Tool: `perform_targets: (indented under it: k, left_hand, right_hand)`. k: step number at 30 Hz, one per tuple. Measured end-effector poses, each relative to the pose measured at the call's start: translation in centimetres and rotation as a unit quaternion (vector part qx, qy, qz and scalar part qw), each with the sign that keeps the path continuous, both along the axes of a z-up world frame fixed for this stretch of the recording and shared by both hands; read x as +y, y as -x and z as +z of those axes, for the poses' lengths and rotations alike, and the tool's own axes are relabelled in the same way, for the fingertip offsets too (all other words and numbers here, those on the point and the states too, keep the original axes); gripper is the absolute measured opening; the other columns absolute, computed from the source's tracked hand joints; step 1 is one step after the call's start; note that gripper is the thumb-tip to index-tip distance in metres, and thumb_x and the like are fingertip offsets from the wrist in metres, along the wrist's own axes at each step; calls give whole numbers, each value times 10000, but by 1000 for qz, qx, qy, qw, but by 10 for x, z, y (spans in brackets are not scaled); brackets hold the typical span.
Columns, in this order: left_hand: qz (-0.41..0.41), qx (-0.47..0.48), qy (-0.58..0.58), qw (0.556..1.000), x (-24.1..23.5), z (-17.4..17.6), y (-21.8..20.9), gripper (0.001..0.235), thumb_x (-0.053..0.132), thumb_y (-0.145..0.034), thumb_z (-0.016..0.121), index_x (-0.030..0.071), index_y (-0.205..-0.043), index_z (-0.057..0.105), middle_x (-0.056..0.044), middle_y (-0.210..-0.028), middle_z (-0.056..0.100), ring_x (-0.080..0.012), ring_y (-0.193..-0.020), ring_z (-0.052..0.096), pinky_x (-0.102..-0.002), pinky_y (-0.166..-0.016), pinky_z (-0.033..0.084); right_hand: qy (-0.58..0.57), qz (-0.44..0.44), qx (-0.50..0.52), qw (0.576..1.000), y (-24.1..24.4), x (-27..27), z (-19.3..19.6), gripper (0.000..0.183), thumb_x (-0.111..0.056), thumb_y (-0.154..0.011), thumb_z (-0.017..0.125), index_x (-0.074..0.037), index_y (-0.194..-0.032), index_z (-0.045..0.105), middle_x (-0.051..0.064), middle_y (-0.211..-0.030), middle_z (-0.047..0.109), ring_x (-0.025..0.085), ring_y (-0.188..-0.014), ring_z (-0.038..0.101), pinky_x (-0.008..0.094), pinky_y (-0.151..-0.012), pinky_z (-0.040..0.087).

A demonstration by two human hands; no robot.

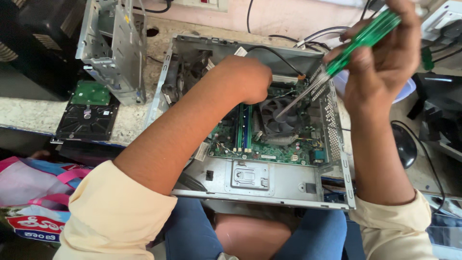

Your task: The person uses a green-handled screwdriver to tighten screws on the motherboard inside an open computer case. They adjust internal cables and components while the case rests on their lap.

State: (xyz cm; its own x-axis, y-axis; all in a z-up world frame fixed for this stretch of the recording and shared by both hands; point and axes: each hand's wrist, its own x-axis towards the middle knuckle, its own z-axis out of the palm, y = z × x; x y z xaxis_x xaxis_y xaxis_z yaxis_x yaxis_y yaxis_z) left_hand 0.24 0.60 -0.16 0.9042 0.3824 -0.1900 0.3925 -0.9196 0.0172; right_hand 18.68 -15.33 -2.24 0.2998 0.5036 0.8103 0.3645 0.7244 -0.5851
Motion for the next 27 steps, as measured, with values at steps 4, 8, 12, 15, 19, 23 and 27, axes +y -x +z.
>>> perform_targets:
  k: [4,8,12,15,19,23,27]
  left_hand:
    - [21,19,-7,1000,0,3,-1,333,154,-844,626,136,-1151,752,-107,-1187,729,-324,-1077,703,-525,-869,559]
    - [25,18,4,1000,-1,5,-1,334,190,-859,633,124,-1167,742,-118,-1202,725,-322,-1094,700,-526,-904,542]
    - [17,16,2,1000,-3,5,-1,328,223,-874,631,114,-1161,747,-114,-1200,725,-323,-1096,698,-538,-921,525]
    - [21,21,9,1000,-3,7,0,331,188,-855,634,109,-1152,758,-115,-1193,729,-322,-1090,706,-522,-901,551]
    - [21,19,6,1000,-3,6,1,341,174,-848,635,141,-1167,750,-111,-1187,730,-324,-1086,705,-522,-891,557]
    - [23,16,8,1000,-3,6,1,340,170,-846,634,158,-1164,753,-107,-1185,728,-319,-1088,703,-515,-886,563]
    - [20,6,10,1000,-3,6,2,335,191,-858,629,172,-1172,745,-105,-1178,726,-319,-1081,699,-513,-880,562]
  right_hand:
    - [51,12,-68,996,29,-10,-6,624,-201,-1109,787,-69,-1578,398,142,-1126,621,244,-905,686,400,-811,625]
    - [83,4,-90,992,44,-14,-4,623,-211,-1086,776,-60,-1543,381,149,-1106,620,253,-870,696,385,-819,646]
    - [93,18,-90,991,49,-11,-2,631,-196,-1072,777,-53,-1535,373,154,-1135,623,250,-895,700,394,-860,672]
    - [93,39,-79,992,51,-11,-2,632,-183,-1073,782,-49,-1542,380,149,-1141,622,236,-915,688,400,-875,675]
    - [95,49,-94,990,52,-11,-4,609,-177,-1066,766,-46,-1528,393,151,-1160,634,242,-934,715,391,-873,668]
    - [96,53,-121,987,56,-9,1,592,-161,-1072,737,-54,-1532,379,160,-1199,635,246,-957,726,382,-878,660]
    - [111,82,-129,982,63,-9,12,581,-154,-1073,681,-50,-1533,342,174,-1252,623,255,-1024,726,386,-920,654]
